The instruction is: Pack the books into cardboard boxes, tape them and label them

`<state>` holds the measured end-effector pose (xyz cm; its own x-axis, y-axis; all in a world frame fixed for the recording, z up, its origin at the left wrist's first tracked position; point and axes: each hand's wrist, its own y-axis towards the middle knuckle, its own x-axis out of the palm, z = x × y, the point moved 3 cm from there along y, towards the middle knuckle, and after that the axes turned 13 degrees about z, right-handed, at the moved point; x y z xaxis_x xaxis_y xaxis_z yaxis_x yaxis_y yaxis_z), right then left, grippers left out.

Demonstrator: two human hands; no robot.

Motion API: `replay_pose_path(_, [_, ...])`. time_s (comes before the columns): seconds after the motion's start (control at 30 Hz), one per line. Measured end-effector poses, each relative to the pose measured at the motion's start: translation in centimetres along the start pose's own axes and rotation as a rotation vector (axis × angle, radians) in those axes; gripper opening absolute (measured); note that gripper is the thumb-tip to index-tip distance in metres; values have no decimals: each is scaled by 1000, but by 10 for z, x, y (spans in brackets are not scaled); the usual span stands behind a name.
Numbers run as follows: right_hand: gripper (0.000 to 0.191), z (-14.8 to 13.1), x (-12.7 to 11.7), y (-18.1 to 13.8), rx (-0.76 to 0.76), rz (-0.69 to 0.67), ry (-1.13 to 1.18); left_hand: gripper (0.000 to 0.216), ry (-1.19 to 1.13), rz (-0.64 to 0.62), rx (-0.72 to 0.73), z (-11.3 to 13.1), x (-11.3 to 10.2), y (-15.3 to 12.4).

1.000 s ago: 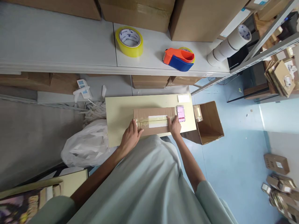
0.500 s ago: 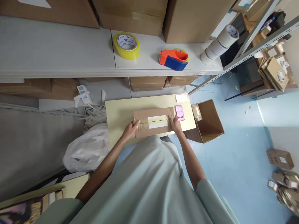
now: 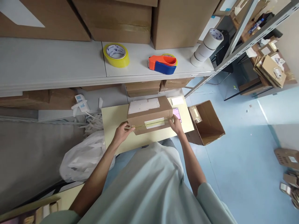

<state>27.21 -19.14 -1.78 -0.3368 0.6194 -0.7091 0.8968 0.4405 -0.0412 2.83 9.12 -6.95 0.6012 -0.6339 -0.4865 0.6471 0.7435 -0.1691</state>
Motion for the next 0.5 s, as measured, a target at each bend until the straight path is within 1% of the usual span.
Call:
replay_pose_path(0.1, [43, 15, 3, 7, 9, -24, -6, 45, -9, 79, -68, 0, 9, -8])
replay_pose_path(0.23, [37, 46, 9, 10, 42, -110, 43, 43, 76, 164, -192, -1, 24, -26])
replay_pose_path(0.37, [33, 75, 13, 11, 25, -202, 84, 38, 200, 239, -322, -1, 41, -42])
replay_pose_path(0.43, [37, 85, 15, 11, -21, -257, 109, 32, 258, 288, -366, 0, 47, -49])
replay_pose_path(0.5, [46, 94, 17, 12, -74, -321, 136, 27, 302, 316, -389, 1, 50, -56])
